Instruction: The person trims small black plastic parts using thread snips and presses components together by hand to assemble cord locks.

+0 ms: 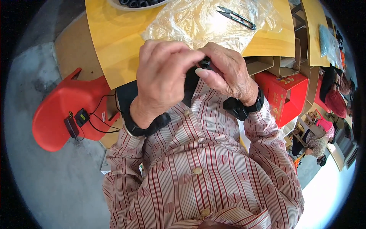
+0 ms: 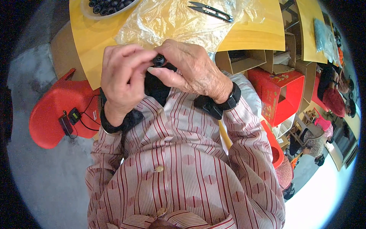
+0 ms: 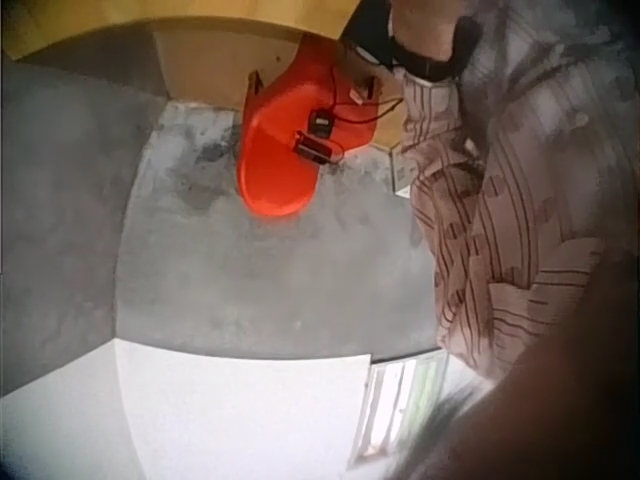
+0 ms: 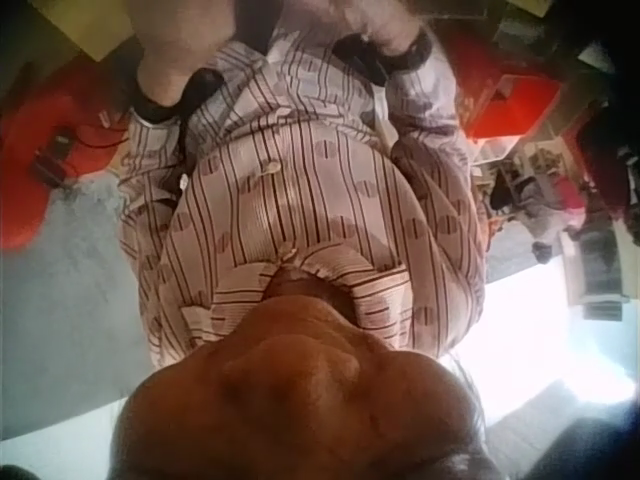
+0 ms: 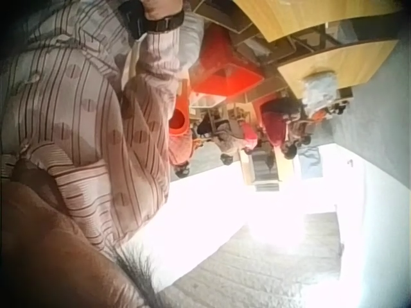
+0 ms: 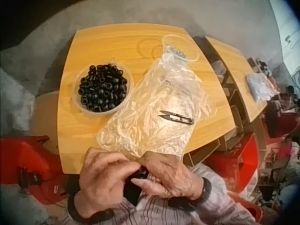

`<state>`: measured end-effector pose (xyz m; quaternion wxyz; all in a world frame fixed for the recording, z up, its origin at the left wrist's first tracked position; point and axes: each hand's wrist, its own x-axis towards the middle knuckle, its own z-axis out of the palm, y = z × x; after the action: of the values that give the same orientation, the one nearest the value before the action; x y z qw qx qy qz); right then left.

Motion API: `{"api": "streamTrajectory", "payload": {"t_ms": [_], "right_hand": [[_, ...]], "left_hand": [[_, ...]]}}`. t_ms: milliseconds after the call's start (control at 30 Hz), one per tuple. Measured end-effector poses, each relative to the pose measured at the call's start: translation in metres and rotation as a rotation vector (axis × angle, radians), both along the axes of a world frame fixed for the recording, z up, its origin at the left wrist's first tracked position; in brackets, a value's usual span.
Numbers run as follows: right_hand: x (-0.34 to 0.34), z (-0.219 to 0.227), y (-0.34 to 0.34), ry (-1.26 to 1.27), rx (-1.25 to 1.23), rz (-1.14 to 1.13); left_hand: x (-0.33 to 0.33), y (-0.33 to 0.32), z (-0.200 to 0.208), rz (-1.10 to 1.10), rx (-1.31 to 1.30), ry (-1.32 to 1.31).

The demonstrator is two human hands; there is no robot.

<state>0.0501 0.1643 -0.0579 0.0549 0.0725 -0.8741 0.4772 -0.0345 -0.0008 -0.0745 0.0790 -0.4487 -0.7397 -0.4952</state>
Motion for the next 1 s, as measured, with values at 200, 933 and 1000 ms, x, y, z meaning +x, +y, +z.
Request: {"api": "streamTrajectory", "payload": {"t_ms": [200,933,1000], "right_hand": [[0.006,0.0,-0.005,0.001,-0.009,0.022],[0.017,-0.005,-0.015,0.157,-0.038,0.046],[0.018,-0.003,-0.015,0.139,-0.045,0.044]], "left_hand": [[0.002,-0.013,0.019,-0.339,0.138,-0.775],[0.008,-0.01,0.012,-0.384,0.12,-0.791],[0.008,-0.011,0.011,-0.403,0.13,-0.846]]}}
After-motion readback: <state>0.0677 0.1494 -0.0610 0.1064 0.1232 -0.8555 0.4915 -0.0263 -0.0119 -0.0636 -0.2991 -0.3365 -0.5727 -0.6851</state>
